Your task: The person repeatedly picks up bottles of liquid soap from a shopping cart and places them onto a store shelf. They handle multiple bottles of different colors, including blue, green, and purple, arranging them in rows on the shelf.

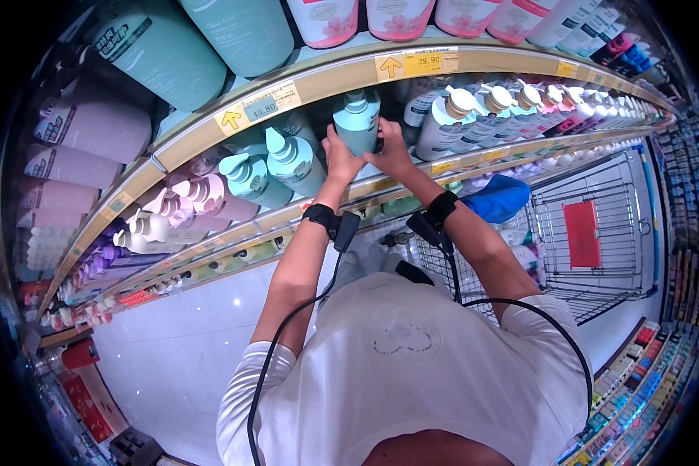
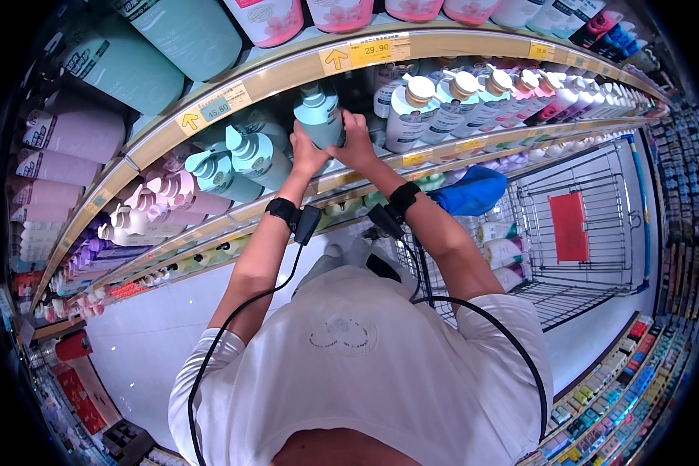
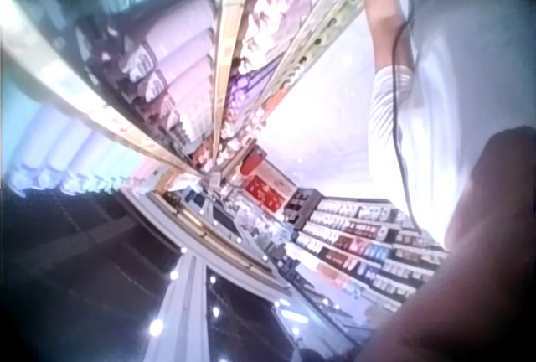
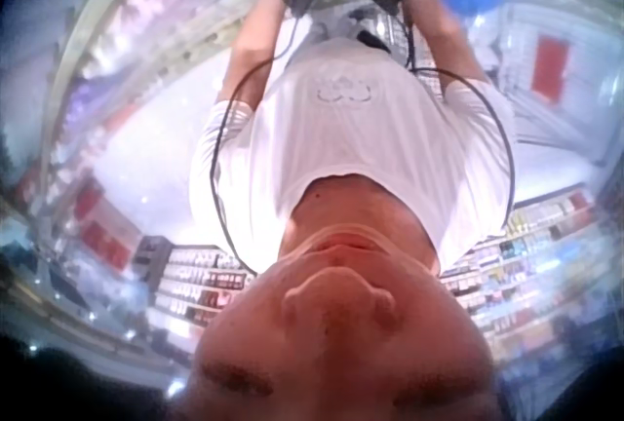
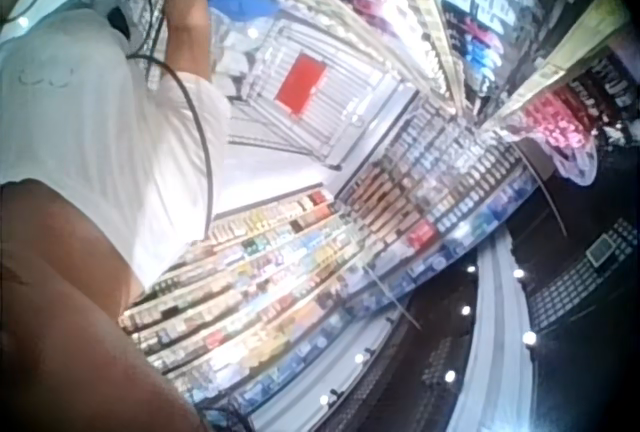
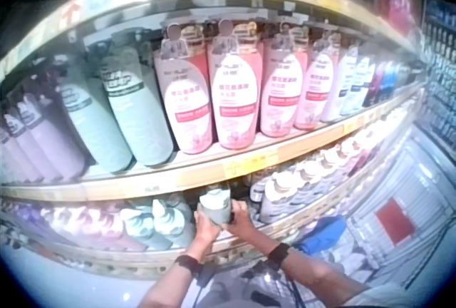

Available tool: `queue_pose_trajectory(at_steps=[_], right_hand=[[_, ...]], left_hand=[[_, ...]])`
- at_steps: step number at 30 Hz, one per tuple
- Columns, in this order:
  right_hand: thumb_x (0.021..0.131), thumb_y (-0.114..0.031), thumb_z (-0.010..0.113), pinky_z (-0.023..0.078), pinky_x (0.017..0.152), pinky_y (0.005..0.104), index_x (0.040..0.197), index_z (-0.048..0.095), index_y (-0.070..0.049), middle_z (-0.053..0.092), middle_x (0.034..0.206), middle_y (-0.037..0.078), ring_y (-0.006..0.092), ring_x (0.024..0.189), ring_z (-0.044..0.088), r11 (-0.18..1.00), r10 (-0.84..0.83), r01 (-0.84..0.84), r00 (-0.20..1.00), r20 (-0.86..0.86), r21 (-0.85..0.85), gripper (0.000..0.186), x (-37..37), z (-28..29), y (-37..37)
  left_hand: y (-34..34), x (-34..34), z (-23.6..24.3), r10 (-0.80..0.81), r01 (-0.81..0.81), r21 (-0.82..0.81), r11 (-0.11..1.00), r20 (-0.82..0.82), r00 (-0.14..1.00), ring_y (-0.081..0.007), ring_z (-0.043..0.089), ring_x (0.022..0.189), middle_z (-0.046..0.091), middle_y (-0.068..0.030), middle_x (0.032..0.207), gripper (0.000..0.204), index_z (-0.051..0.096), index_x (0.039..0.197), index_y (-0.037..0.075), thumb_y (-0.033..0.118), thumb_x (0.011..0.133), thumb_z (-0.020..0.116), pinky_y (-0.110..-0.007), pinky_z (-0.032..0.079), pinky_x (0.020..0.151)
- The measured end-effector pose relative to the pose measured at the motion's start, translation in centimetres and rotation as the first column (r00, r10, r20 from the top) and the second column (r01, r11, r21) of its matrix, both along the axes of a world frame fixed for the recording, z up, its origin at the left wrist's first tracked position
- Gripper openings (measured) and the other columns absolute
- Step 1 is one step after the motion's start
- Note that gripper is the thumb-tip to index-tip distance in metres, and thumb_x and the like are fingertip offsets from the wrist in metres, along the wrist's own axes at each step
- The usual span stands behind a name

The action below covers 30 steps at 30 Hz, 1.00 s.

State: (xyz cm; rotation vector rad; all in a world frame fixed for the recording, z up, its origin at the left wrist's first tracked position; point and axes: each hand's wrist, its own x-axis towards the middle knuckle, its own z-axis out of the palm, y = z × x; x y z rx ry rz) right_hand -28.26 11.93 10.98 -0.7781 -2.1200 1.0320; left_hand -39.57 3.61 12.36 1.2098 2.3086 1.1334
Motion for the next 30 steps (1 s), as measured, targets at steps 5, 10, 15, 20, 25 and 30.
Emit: queue_pose_trajectory(at_steps=[5, 10, 15, 20, 25, 30], right_hand=[[0.057, -0.002, 0.076, 0.046, 0.086, 0.0357, 0.117, 0.043, 0.0, 0.054, 0.106, 0.018, 0.0294, 0.102, 0.054, 0.998, -0.051, 0.043, 0.973, -0.226, -0.042, 0.069, 0.0, -1.4, 2.1], [0.058, -0.014, 0.084, 0.049, 0.082, 0.0346, 0.109, 0.049, -0.001, 0.057, 0.111, 0.014, 0.0219, 0.1, 0.058, 0.998, 0.021, -0.022, 1.0, -0.007, -0.06, 0.063, -2.5, -1.0, 3.5], [0.057, -0.033, 0.086, 0.05, 0.079, 0.0325, 0.12, 0.05, 0.002, 0.063, 0.102, 0.016, 0.0255, 0.087, 0.062, 0.965, 0.1, 0.014, 0.904, 0.415, -0.263, 0.08, -6.2, -1.0, 5.7], [0.07, -0.034, 0.075, 0.043, 0.094, 0.0353, 0.123, 0.05, 0.0, 0.053, 0.122, 0.022, 0.0329, 0.113, 0.053, 0.977, 0.208, -0.194, 0.955, 0.212, -0.085, 0.068, -9.1, 2.1, 5.4], [0.081, -0.03, 0.066, 0.04, 0.095, 0.0349, 0.126, 0.047, -0.004, 0.049, 0.129, 0.017, 0.0288, 0.117, 0.048, 0.849, 0.521, -0.491, 0.84, 0.15, -0.196, 0.056, -8.5, 4.4, 4.3], [0.083, -0.032, 0.063, 0.037, 0.098, 0.0325, 0.132, 0.043, -0.006, 0.046, 0.133, 0.014, 0.0253, 0.12, 0.045, 0.787, 0.534, -0.433, 0.835, 0.132, -0.44, 0.059, -9.8, 4.5, 3.9]], left_hand=[[1.0, -0.5, -0.4, -0.053, 0.038, 0.072, 0.997, 0.214, 0.975, -0.0373, 0.041, 0.124, 0.039, -0.0292, 0.132, 0.099, 0.019, 0.135, -0.008, 0.012, 0.06, 0.08, -0.039, 0.035, 0.104], [1.3, -0.6, -6.3, 0.071, -0.143, 0.258, 0.956, 0.269, 0.961, -0.0394, 0.034, 0.13, 0.029, -0.032, 0.14, 0.098, 0.006, 0.142, -0.007, 0.005, 0.068, 0.07, -0.038, 0.029, 0.108], [-1.0, 1.1, -3.9, 0.043, -0.086, 0.143, 0.986, 0.286, 0.957, -0.0428, 0.031, 0.131, 0.029, -0.0316, 0.141, 0.097, 0.007, 0.143, -0.006, 0.008, 0.07, 0.068, -0.04, 0.028, 0.109], [-2.4, 0.7, -5.0, -0.03, -0.002, 0.158, 0.987, 0.204, 0.978, -0.0402, 0.026, 0.134, 0.025, -0.0285, 0.144, 0.092, 0.011, 0.142, -0.007, 0.005, 0.07, 0.067, -0.037, 0.023, 0.112], [-2.7, 0.3, -4.4, -0.062, 0.032, 0.142, 0.989, 0.21, 0.976, -0.039, 0.027, 0.135, 0.025, -0.0274, 0.145, 0.089, 0.013, 0.142, -0.006, 0.002, 0.071, 0.065, -0.037, 0.026, 0.111], [-3.2, 0.6, -3.9, -0.076, 0.054, 0.118, 0.992, 0.189, 0.979, -0.0389, 0.027, 0.134, 0.023, -0.027, 0.146, 0.089, 0.014, 0.143, -0.005, -0.001, 0.071, 0.066, -0.037, 0.027, 0.111]])
